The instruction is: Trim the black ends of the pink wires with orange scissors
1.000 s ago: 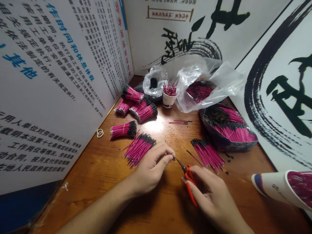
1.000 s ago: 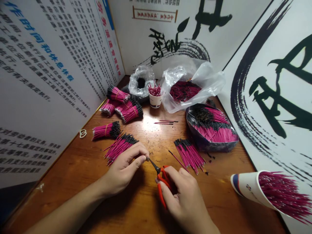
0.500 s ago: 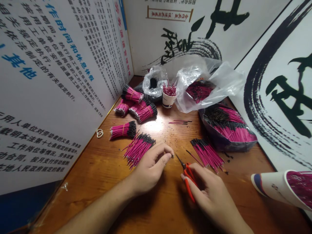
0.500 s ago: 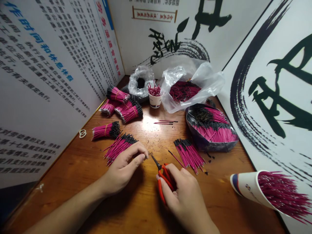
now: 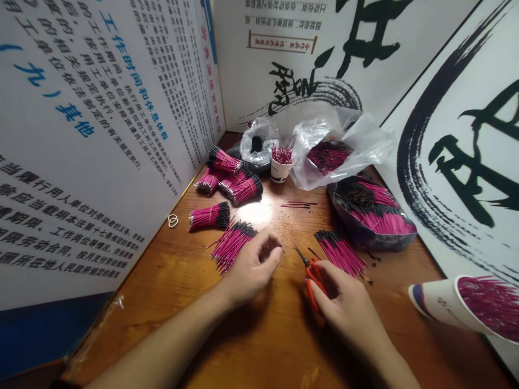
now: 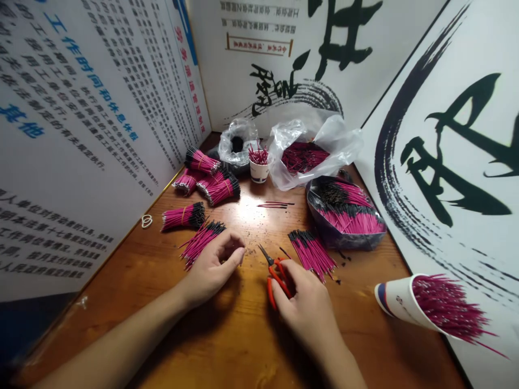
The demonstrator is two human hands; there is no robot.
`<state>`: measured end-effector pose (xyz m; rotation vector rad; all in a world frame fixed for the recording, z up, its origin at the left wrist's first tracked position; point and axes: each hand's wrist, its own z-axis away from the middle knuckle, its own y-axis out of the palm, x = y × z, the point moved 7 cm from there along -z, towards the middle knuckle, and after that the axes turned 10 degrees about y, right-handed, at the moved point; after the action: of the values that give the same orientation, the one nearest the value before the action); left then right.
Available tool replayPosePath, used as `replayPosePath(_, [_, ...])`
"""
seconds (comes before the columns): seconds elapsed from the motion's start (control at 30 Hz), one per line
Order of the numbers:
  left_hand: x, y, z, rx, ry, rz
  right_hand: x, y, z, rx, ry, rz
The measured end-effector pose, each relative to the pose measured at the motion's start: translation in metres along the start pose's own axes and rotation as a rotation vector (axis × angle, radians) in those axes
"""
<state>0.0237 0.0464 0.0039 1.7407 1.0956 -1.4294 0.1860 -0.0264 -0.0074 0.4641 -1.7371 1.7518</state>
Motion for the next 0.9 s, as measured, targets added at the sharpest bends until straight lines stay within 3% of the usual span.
replayPosePath(0.37, [-0.011,-0.001,0.003,-0.005,0.075,-0.107,0.012,-0.003,0.001,-0.005,-0.062,-0.208])
replayPosePath(0.6, [-0.014,-0.002,0.002,-0.027,0.090,-0.127,0.043,-0.027,-0.006,-0.002,-0.153,-0.197])
replayPosePath(0.77, [-0.014,0.003,0.003,0.046,0.107,-0.152,0.058,-0.013,-0.023,0.159,-0.194,-0.428])
replayPosePath(0.9, [-0.015,0.005,0.002,0.075,0.122,-0.225,0.041,-0.008,-0.029,0.041,-0.158,-0.466])
